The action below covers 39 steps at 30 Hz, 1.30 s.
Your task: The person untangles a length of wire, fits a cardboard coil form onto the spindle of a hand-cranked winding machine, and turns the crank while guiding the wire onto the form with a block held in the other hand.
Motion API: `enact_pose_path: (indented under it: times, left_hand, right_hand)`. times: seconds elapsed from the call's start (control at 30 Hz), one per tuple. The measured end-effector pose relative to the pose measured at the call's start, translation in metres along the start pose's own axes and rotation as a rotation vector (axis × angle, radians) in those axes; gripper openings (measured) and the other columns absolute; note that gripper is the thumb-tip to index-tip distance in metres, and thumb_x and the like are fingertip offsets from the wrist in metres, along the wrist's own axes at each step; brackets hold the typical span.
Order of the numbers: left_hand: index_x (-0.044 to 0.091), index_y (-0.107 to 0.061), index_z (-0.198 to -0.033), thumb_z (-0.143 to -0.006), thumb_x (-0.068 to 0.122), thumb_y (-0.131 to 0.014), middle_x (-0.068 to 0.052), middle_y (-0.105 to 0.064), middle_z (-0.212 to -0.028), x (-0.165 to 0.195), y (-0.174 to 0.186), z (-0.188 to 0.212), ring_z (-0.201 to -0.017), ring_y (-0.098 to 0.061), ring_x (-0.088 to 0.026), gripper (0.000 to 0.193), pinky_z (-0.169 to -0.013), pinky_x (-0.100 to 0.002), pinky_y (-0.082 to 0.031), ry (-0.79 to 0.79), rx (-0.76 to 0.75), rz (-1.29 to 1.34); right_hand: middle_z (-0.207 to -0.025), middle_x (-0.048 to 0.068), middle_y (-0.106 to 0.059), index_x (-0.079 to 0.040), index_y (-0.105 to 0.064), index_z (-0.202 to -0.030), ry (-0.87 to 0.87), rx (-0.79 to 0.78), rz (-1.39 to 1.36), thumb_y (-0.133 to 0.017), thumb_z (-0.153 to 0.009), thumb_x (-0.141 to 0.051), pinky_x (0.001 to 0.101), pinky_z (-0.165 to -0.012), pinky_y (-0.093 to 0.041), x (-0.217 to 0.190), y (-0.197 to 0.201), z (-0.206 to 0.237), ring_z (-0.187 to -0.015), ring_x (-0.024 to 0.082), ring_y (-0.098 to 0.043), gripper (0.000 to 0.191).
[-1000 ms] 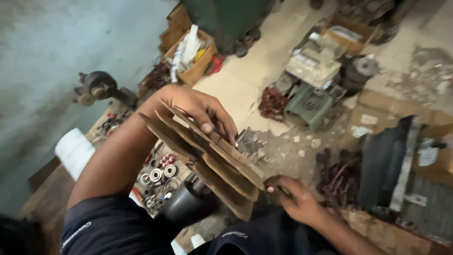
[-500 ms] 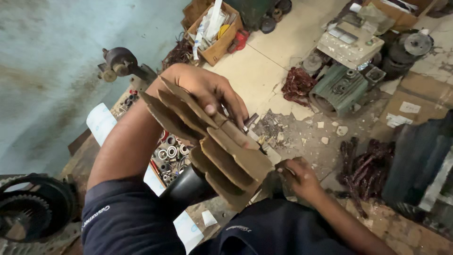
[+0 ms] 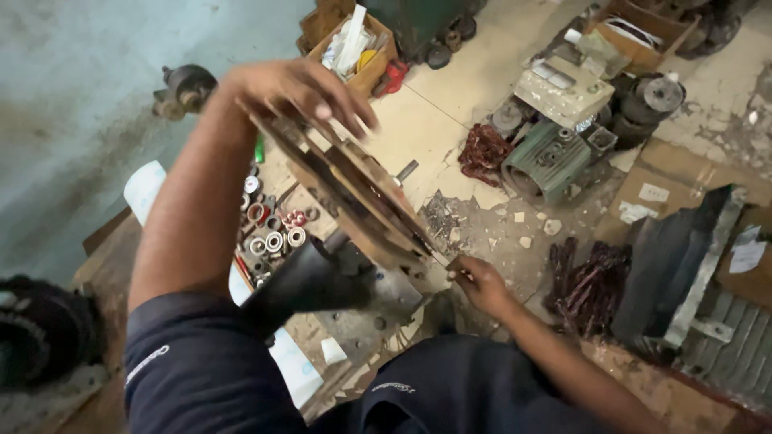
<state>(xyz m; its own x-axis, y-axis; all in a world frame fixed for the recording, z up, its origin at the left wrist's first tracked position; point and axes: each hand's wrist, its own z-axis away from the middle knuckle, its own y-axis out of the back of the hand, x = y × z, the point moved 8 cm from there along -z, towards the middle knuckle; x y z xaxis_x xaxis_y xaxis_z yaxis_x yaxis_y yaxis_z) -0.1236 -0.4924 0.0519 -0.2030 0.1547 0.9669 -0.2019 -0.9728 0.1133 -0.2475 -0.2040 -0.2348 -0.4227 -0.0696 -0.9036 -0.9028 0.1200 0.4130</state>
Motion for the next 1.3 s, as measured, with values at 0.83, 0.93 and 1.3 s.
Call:
enact_pose_path:
  times: [0.83, 0.93, 1.3]
  left_hand:
    - [0.001, -0.064, -0.123, -0.101, 0.023, -0.062, -0.007, -0.073, -0.112, -0.163, -0.311, -0.076, -0.103, -0.07, -0.015, 0.031, -0.091, -0.031, -0.056, -0.101, 1.767, 0.335]
    - [0.0, -0.067, -0.116, -0.103, 0.021, -0.062, -0.006, -0.074, -0.105, -0.173, -0.306, -0.079, -0.096, -0.068, -0.013, 0.025, -0.086, -0.03, -0.055, -0.206, 1.777, 0.364]
    - [0.003, -0.07, -0.103, -0.095, 0.012, -0.068, -0.009, -0.067, -0.084, -0.143, -0.303, -0.059, -0.072, -0.061, -0.015, 0.013, -0.068, -0.03, -0.05, 0.04, 1.779, -0.18]
  right_hand:
    - [-0.087, 0.012, -0.071, -0.004, -0.065, -0.103, 0.178, -0.011, -0.165, -0.073, -0.093, -0.013, 0.0352, -0.067, -0.053, -0.085, 0.042, 0.032, -0.072, 0.019, -0.066, 0.016]
    - [-0.086, 0.01, -0.072, -0.004, -0.067, -0.103, 0.149, -0.009, -0.135, -0.073, -0.091, -0.011, 0.0346, -0.063, -0.052, -0.076, 0.035, 0.037, -0.067, 0.018, -0.063, 0.015]
    - [-0.093, 0.005, -0.073, -0.005, -0.072, -0.108, 0.041, -0.258, -0.178, -0.06, -0.086, 0.001, 0.0325, -0.063, -0.055, -0.094, 0.101, -0.102, -0.071, 0.015, -0.066, 0.026]
